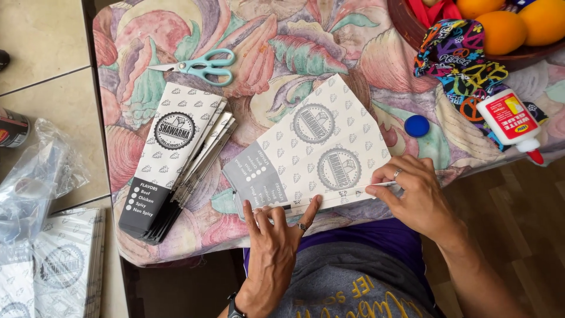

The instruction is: The person is applying adhesive and folding paper shawarma wraps at a workstation.

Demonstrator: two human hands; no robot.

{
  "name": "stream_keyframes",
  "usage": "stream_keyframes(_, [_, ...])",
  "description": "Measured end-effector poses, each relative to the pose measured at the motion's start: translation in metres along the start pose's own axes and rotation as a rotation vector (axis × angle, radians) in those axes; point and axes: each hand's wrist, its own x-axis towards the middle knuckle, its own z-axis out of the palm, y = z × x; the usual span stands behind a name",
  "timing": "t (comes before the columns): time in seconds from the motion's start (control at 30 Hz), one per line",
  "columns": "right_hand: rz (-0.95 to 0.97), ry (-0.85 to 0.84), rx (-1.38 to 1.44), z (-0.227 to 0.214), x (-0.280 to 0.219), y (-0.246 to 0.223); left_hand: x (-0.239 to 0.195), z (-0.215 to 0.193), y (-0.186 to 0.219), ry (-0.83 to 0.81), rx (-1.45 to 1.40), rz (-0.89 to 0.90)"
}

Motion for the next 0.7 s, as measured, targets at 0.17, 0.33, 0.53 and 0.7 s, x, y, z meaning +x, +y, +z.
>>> stream_keyframes(0.17, [-0.037,0.088,0.051,0.008,-0.002,0.003,0.0,0.0,0.0,-0.001,0.021,0.009])
stream_keyframes(0.33, [-0.003,0.108,0.084,0.013,0.0,0.004,-0.002,0.004,0.002,0.005,0.049,0.005])
stream_keyframes(0.53, [-0.008,0.23,0.089,0.015,-0.006,0.002,-0.003,0.008,0.002,-0.025,0.104,0.015])
stream_keyframes(0.7, [0.017,0.19,0.128,0.017,-0.006,0.008,-0.002,0.01,0.003,0.034,0.08,-0.013])
